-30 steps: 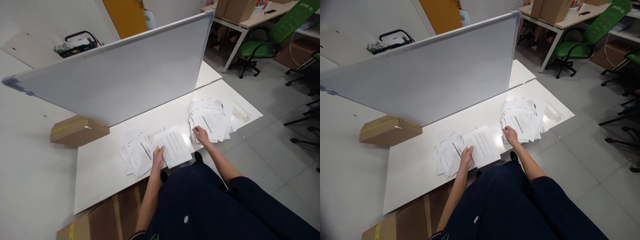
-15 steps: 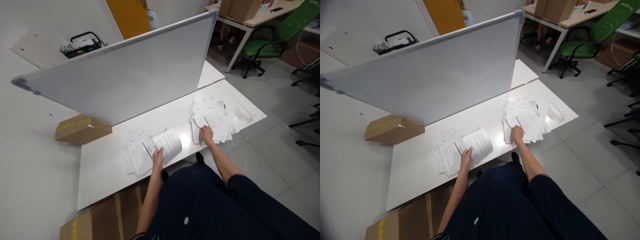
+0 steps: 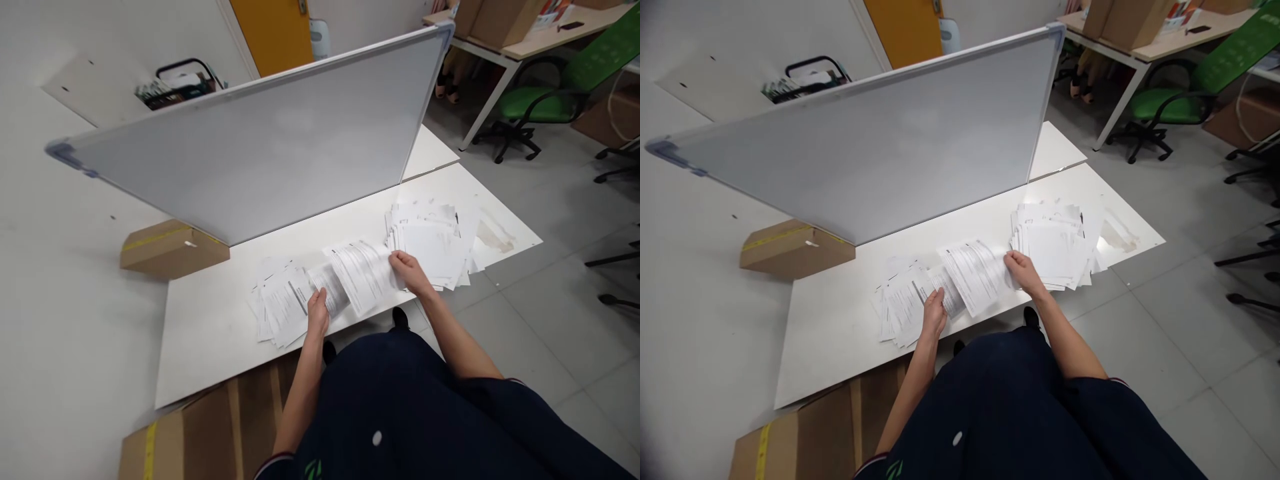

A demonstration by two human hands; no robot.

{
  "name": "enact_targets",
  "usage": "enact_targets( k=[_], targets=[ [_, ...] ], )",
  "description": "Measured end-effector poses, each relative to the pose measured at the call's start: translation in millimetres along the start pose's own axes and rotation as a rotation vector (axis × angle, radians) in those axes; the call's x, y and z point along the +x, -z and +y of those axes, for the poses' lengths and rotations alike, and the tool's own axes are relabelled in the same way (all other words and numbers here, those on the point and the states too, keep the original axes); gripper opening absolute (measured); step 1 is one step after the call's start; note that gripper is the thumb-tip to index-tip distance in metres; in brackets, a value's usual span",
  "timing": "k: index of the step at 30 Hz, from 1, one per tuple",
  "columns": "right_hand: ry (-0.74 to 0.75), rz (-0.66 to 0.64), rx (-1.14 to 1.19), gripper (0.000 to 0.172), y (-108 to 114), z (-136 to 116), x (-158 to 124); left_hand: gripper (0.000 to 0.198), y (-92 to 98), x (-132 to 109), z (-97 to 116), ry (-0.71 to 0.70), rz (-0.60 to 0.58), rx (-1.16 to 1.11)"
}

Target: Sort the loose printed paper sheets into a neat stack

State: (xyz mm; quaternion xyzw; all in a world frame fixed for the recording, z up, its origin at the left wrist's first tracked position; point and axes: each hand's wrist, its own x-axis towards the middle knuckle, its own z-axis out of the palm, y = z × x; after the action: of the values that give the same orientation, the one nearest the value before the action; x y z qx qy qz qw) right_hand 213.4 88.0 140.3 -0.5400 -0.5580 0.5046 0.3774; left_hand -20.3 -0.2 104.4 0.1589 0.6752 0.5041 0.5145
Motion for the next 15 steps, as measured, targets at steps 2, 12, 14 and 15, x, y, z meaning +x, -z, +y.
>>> enact_targets(
  k=[2,12,14,15],
  targets=[
    [-0.076,-0.043,0.005,0.028,-14.2,15.0,1.2,0.038,-1.4,-1.9,2.5,0.004,-0.026,-0.053],
    [-0.073,-0.109,-0.109,0.028,-52.5,39.2,-11.2,0.042,-5.8,-10.5,5.7,-0.162,-0.133,-0.140],
    [-0.082,-0.118,-0.125,0.030,-55.9,40.7,-11.4,0.042,-4.6,-10.0,4.7,-0.190,-0.143,-0.116],
    [-0.086,-0.111,-0.127,0.030,-56.4,41.6,-10.7,0.042,-3.5,-9.8,4.6,-0.211,-0.138,-0.093]
  ],
)
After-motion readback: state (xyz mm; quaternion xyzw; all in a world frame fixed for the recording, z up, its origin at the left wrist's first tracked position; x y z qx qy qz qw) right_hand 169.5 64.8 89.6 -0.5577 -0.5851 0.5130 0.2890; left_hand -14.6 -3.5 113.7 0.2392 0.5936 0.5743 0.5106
